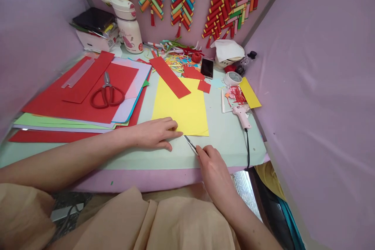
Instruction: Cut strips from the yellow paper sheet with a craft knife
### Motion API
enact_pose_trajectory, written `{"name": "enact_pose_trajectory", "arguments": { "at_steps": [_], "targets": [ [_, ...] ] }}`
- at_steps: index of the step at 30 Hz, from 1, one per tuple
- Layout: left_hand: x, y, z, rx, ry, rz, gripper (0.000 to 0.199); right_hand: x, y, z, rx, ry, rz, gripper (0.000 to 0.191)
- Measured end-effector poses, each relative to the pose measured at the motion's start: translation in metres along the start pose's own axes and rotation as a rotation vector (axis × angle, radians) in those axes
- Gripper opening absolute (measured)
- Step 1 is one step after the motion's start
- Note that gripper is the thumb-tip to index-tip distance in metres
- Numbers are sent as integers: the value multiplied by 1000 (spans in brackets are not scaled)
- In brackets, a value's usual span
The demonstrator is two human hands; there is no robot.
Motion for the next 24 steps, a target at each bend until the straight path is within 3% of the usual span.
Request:
{"name": "enact_pose_trajectory", "arguments": {
  "at_steps": [10,17,24],
  "targets": [
    [17,-17,-5,45,12,10,24,-2,-2,1,-7,50,5,34],
    [17,-16,-3,20,0,4,23,-12,3,-12,18,11,21,34],
    [17,-15,-3,3,-6,-8,23,-4,-6,-15,51,-4,-19,30]
  ]
}}
Point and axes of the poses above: each hand's wrist, its own x-axis away from the middle knuckle, its own y-axis out of the palm, z = x × y, the point moved 2 cm from there along -x, towards the middle knuckle, and after that the axes turned 15 degrees about y, right-handed, at the moved point
